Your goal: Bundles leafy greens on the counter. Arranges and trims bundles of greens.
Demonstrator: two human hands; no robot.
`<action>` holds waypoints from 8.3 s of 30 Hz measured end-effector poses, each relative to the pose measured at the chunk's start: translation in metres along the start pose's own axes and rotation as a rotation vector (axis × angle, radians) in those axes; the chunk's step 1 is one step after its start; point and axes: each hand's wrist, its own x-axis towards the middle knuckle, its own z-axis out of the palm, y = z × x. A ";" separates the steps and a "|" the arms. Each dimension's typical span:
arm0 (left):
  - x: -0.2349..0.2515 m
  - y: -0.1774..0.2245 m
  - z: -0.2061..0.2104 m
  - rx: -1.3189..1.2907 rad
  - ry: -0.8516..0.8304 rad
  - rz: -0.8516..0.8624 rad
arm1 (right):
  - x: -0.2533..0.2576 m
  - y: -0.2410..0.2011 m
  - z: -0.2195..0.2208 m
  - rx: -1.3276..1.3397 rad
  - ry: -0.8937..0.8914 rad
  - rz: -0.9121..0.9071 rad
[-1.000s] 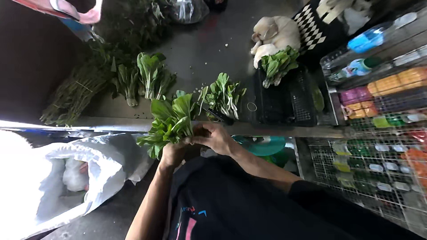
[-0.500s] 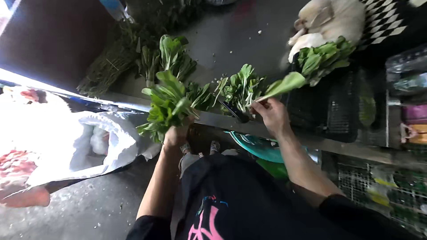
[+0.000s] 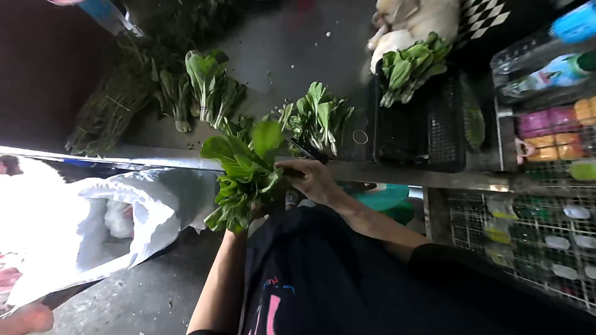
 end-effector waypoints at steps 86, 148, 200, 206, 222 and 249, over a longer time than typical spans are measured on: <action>0.100 -0.088 -0.072 -0.858 -0.250 0.427 | 0.059 -0.010 0.097 -0.158 0.305 0.133; 0.056 0.036 0.061 -0.218 0.151 0.483 | -0.048 0.019 -0.051 0.132 0.630 0.037; 0.130 -0.152 -0.098 -0.053 -0.072 0.200 | 0.074 0.047 0.110 -0.457 0.362 0.610; 0.152 -0.135 -0.091 -0.176 -0.135 0.150 | 0.103 0.052 0.120 -0.403 0.453 0.615; 0.213 -0.081 -0.070 0.229 -0.341 0.116 | 0.134 0.084 0.146 0.117 0.584 0.993; 0.125 -0.166 -0.097 -0.349 -0.368 0.082 | 0.092 0.020 0.176 -0.588 -0.210 0.594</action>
